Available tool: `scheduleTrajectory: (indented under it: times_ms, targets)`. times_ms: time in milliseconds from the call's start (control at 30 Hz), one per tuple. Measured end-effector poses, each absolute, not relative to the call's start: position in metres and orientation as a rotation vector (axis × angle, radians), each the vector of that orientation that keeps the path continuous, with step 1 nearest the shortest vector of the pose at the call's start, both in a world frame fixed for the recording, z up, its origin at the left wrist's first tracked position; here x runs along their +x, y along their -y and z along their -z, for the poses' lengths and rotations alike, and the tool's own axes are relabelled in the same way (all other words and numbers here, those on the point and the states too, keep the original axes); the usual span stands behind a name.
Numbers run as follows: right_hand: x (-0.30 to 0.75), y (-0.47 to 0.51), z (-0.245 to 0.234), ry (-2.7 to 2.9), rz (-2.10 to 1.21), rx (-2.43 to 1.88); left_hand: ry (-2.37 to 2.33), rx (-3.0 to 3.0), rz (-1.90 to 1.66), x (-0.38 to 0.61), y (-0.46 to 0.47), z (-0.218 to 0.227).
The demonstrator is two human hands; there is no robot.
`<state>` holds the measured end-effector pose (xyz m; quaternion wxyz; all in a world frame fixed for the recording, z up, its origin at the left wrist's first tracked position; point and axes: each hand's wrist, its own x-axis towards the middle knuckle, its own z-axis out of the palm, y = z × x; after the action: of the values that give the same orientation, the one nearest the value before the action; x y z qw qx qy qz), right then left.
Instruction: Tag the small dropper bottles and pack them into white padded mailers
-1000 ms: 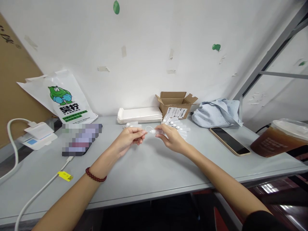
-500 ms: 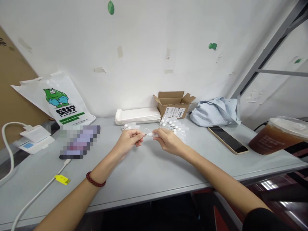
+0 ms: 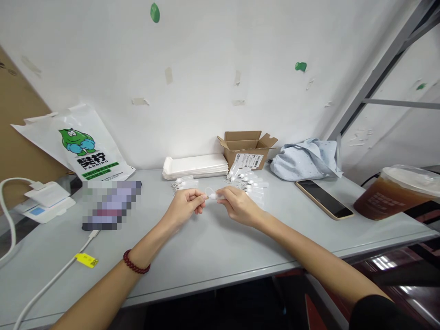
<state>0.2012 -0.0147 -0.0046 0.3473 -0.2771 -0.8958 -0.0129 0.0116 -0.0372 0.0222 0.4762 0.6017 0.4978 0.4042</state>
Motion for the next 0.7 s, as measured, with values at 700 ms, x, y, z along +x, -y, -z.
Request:
scheduleTrajectory:
  times_ms: [700]
  targets:
    - [0.2004, 0.0156, 0.0105, 2.312, 0.063, -0.725, -1.209, 1.500, -0.984, 0.0156, 0.0394, -0.0188]
